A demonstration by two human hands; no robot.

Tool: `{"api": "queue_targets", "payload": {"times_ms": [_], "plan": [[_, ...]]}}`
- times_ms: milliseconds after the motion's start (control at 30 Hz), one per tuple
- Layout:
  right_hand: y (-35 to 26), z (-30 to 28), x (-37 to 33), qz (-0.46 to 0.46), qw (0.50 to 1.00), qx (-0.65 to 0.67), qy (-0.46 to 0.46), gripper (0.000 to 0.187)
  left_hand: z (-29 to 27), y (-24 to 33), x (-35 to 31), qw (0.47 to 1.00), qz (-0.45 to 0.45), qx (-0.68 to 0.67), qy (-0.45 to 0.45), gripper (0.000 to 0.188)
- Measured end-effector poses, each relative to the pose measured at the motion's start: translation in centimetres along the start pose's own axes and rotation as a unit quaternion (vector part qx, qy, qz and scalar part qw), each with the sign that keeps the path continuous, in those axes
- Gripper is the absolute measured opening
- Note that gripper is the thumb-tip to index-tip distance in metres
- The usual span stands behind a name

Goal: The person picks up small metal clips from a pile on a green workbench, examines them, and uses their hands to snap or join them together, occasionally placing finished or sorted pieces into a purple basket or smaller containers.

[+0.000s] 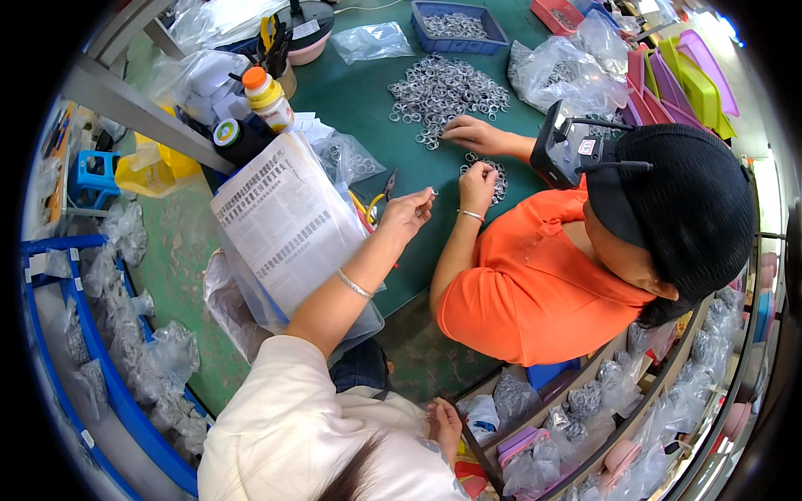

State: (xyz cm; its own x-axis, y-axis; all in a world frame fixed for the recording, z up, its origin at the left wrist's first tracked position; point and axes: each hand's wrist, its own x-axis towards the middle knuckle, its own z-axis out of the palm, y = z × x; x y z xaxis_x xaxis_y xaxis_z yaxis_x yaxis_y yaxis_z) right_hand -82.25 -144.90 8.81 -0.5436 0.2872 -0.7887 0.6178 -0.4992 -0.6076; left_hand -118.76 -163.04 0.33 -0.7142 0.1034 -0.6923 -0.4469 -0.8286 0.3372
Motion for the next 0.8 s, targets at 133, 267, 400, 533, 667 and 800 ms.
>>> {"api": "queue_targets", "payload": {"times_ms": [133, 267, 400, 533, 667, 800], "plan": [[-0.1, 0.0, -0.1, -0.001, 1.0, 0.005, 0.001, 0.018, -0.2, -0.1, 0.4, 1.0, 0.011, -0.001, -0.002, 0.006], [0.2, -0.5, 0.1, -0.009, 1.0, 0.002, -0.013, 0.019, -0.7, -0.2, 1.1, 1.0, 0.012, 0.005, 0.006, 0.009], [0.0, -0.2, -0.1, -0.015, 1.0, 0.016, -0.009, 0.019, -0.4, -0.5, 1.2, 1.0, 0.008, -0.003, 0.018, 0.006], [0.0, -0.1, 0.0, -0.005, 1.0, 0.012, -0.007, 0.019, -0.6, -0.3, 1.0, 1.0, 0.008, -0.001, 0.012, 0.008], [0.1, 0.2, -0.2, -0.014, 1.0, 0.013, 0.0, 0.019, -0.2, -0.4, 0.8, 1.0, -0.003, 0.005, 0.0, 0.008], [0.2, 0.0, -0.2, -0.012, 1.0, 0.012, -0.009, 0.018, -0.5, 0.0, 0.5, 1.0, -0.012, -0.01, 0.001, 0.007]]}}
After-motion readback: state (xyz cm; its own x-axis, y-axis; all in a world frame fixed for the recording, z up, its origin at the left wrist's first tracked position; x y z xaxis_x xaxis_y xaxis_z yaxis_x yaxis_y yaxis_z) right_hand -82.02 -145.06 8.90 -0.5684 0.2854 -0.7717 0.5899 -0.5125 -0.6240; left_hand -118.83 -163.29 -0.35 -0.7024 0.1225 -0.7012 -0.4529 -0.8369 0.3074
